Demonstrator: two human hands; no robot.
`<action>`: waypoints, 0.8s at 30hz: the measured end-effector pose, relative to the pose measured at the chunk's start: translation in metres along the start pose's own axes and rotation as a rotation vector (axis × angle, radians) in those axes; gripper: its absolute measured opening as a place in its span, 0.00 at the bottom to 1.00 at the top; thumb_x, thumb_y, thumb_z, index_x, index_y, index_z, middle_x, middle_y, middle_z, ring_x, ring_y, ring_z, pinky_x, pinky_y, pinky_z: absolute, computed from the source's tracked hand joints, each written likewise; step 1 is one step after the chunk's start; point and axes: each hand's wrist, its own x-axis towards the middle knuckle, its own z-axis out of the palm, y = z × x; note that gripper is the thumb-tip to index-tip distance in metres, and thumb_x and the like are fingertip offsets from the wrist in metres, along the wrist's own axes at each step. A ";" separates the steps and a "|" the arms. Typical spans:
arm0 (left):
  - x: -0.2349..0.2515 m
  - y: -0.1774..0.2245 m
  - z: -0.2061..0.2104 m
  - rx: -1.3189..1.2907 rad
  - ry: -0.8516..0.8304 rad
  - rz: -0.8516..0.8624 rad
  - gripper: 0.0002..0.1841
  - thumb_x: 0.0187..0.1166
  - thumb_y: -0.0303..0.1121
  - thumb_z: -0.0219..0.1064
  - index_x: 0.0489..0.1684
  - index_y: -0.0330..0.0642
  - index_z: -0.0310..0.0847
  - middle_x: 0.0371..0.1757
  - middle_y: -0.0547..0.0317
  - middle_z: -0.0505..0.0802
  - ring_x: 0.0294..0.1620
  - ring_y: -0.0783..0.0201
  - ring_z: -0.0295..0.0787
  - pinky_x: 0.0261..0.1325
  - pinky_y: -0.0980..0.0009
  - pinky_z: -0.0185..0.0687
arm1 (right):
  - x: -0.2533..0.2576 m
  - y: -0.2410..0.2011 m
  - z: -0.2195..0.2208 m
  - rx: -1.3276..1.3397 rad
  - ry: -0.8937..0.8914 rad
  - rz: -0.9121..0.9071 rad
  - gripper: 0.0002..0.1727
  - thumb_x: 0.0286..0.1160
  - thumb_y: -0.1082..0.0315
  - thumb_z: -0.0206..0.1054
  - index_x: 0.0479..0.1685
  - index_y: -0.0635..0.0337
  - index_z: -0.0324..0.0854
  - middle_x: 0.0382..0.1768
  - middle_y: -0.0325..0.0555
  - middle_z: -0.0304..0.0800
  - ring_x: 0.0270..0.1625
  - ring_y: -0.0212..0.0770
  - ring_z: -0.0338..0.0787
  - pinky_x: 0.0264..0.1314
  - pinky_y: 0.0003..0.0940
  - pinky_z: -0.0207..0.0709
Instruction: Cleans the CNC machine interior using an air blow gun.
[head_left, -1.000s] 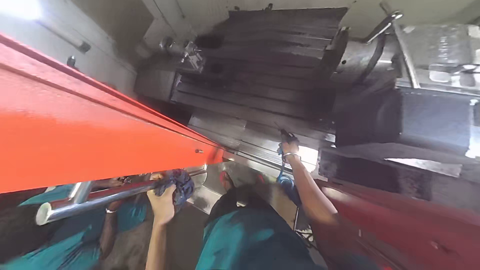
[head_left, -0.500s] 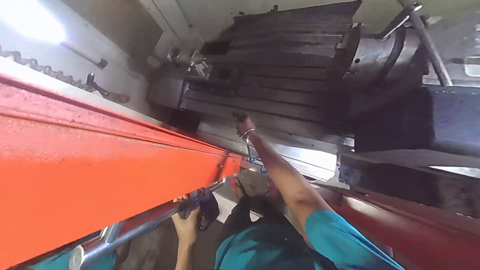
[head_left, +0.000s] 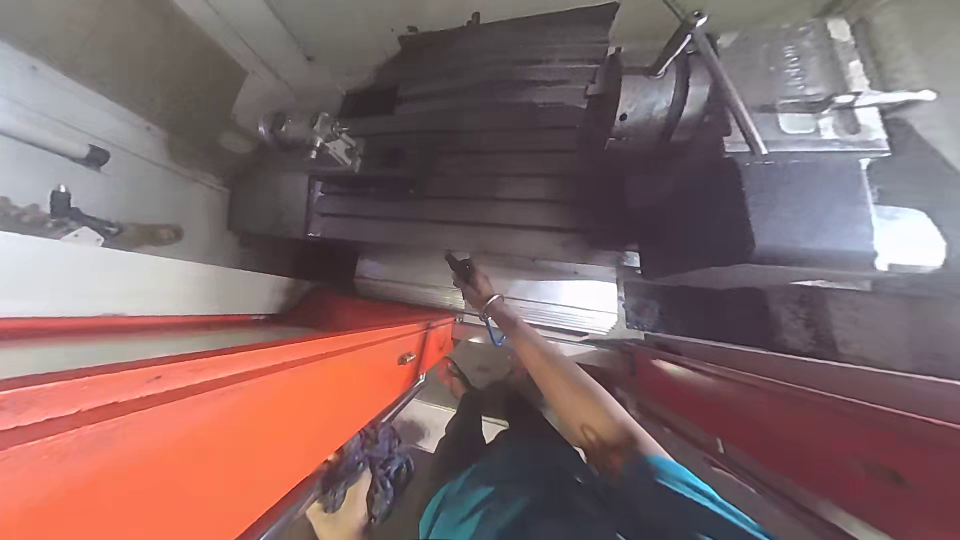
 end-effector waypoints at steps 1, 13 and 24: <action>0.001 -0.003 -0.004 0.000 -0.021 -0.014 0.32 0.50 0.12 0.73 0.60 0.31 0.68 0.47 0.74 0.90 0.53 0.81 0.88 0.62 0.74 0.86 | -0.002 -0.007 0.000 -0.078 0.019 0.024 0.31 0.86 0.52 0.61 0.85 0.53 0.64 0.54 0.59 0.92 0.55 0.56 0.93 0.62 0.58 0.82; 0.031 -0.040 -0.054 -0.167 -0.453 0.061 0.33 0.49 0.21 0.82 0.59 0.38 0.75 0.52 0.71 0.93 0.57 0.77 0.88 0.63 0.73 0.86 | -0.021 -0.021 0.007 -0.304 0.243 0.189 0.31 0.89 0.54 0.54 0.87 0.57 0.59 0.57 0.59 0.92 0.59 0.59 0.93 0.64 0.60 0.82; 0.070 -0.039 -0.059 -0.144 -0.882 0.064 0.18 0.55 0.28 0.80 0.42 0.37 0.79 0.46 0.67 0.90 0.54 0.78 0.86 0.65 0.76 0.81 | -0.080 0.008 -0.025 -0.324 0.531 0.479 0.31 0.88 0.54 0.53 0.87 0.57 0.60 0.58 0.61 0.92 0.60 0.61 0.93 0.63 0.60 0.82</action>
